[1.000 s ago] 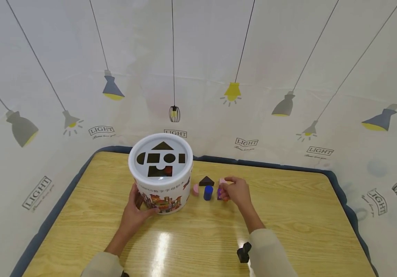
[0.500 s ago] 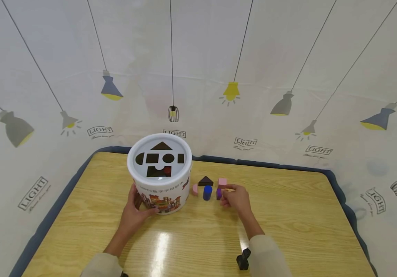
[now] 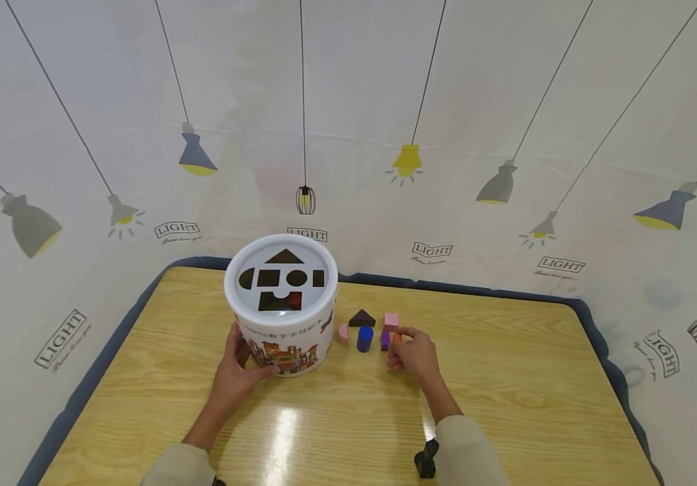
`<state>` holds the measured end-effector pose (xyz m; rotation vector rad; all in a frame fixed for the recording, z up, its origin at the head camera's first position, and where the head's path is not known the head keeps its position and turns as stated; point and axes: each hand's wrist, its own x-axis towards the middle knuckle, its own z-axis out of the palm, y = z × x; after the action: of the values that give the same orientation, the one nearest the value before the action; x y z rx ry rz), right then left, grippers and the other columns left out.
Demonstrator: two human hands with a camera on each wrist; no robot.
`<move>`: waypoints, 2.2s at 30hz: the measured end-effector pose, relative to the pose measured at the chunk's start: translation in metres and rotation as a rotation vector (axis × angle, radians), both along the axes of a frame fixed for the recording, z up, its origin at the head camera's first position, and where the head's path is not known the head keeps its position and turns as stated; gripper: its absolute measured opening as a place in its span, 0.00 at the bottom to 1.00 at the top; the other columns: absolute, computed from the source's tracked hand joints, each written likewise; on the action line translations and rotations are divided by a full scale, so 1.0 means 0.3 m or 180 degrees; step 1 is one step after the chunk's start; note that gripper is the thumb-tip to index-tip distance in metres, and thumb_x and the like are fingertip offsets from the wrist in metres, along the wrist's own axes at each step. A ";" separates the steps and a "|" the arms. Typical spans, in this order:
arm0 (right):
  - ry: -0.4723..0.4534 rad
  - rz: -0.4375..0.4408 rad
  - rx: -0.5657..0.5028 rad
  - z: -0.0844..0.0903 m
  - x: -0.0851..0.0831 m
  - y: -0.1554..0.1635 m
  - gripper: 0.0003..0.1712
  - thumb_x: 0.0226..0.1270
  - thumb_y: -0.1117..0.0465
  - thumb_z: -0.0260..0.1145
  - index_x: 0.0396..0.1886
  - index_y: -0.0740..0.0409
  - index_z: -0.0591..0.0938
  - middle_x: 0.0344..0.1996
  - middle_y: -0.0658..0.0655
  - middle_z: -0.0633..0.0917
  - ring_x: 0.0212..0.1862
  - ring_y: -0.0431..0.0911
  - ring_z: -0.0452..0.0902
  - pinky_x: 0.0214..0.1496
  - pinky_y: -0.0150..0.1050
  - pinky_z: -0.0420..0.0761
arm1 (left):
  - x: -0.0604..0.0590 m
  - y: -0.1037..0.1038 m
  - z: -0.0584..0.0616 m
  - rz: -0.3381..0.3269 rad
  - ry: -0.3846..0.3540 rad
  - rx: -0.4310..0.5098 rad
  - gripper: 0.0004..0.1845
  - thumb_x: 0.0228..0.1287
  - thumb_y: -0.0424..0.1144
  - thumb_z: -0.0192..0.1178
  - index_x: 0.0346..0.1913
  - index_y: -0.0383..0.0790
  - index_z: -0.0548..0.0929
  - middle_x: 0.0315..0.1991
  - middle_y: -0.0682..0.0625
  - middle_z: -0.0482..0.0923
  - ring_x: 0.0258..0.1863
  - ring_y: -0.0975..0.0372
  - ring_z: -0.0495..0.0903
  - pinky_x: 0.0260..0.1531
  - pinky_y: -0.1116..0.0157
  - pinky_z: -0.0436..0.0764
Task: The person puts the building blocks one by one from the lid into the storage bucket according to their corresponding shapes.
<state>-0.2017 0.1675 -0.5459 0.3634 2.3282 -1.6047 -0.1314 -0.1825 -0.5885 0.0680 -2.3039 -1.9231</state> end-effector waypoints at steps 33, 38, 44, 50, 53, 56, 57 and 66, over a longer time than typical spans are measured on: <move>0.0004 0.0056 0.0091 0.015 -0.014 0.009 0.26 0.64 0.68 0.61 0.63 0.66 0.73 0.21 0.59 0.85 0.21 0.45 0.82 0.26 0.39 0.88 | 0.019 0.007 0.060 -0.0036 -0.0096 0.0040 0.67 0.39 0.38 0.81 0.77 0.65 0.44 0.77 0.50 0.52 0.75 0.54 0.53 0.76 0.57 0.55; 0.0041 0.0114 0.0115 0.038 -0.018 0.003 0.28 0.65 0.67 0.62 0.65 0.64 0.71 0.23 0.60 0.86 0.22 0.45 0.83 0.29 0.41 0.89 | 0.035 0.011 0.105 -0.0098 -0.0003 0.0023 0.66 0.41 0.35 0.80 0.78 0.55 0.44 0.76 0.44 0.52 0.75 0.49 0.53 0.75 0.53 0.56; 0.0120 0.0177 0.0111 0.082 -0.020 -0.005 0.28 0.67 0.68 0.60 0.67 0.65 0.69 0.24 0.60 0.85 0.22 0.45 0.83 0.31 0.41 0.90 | 0.012 0.003 0.029 -0.0026 -0.0028 0.0027 0.67 0.38 0.39 0.81 0.76 0.68 0.44 0.76 0.52 0.52 0.75 0.55 0.54 0.75 0.59 0.56; 0.0226 0.0258 0.0002 0.126 -0.031 -0.021 0.31 0.67 0.67 0.61 0.69 0.66 0.68 0.24 0.60 0.86 0.22 0.45 0.84 0.31 0.41 0.90 | 0.001 -0.003 -0.006 -0.0005 0.0057 0.0053 0.67 0.36 0.43 0.82 0.75 0.72 0.46 0.76 0.54 0.54 0.74 0.57 0.56 0.75 0.62 0.57; 0.0267 0.0278 -0.0049 0.148 -0.033 -0.033 0.31 0.66 0.68 0.61 0.69 0.67 0.67 0.25 0.62 0.86 0.22 0.46 0.84 0.32 0.43 0.90 | 0.003 -0.001 -0.002 -0.0010 0.0040 0.0053 0.67 0.37 0.42 0.82 0.75 0.72 0.46 0.76 0.54 0.54 0.74 0.57 0.55 0.75 0.62 0.57; 0.0304 0.0290 -0.0033 0.171 -0.034 -0.045 0.31 0.66 0.68 0.62 0.69 0.67 0.68 0.26 0.62 0.87 0.22 0.46 0.84 0.32 0.44 0.90 | 0.009 0.002 0.013 -0.0021 -0.0027 0.0057 0.67 0.38 0.40 0.81 0.76 0.71 0.45 0.76 0.53 0.53 0.75 0.56 0.54 0.75 0.60 0.55; 0.0317 0.0294 -0.0032 0.180 -0.033 -0.050 0.32 0.65 0.68 0.62 0.69 0.67 0.68 0.25 0.62 0.87 0.22 0.45 0.84 0.32 0.43 0.90 | 0.013 0.004 0.025 -0.0029 -0.0047 0.0063 0.67 0.38 0.39 0.81 0.76 0.69 0.45 0.76 0.52 0.52 0.75 0.55 0.54 0.76 0.59 0.55; 0.0410 0.0419 -0.0094 0.246 -0.027 -0.081 0.31 0.66 0.68 0.62 0.69 0.65 0.68 0.26 0.63 0.87 0.23 0.46 0.85 0.34 0.46 0.90 | 0.039 0.011 0.112 -0.0099 -0.0132 0.0021 0.66 0.42 0.37 0.80 0.78 0.60 0.44 0.77 0.48 0.51 0.75 0.53 0.53 0.75 0.56 0.56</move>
<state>-0.2099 0.1431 -0.4720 0.1001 2.3637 -1.6410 -0.1197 -0.1792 -0.5548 0.0739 -2.3386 -1.9625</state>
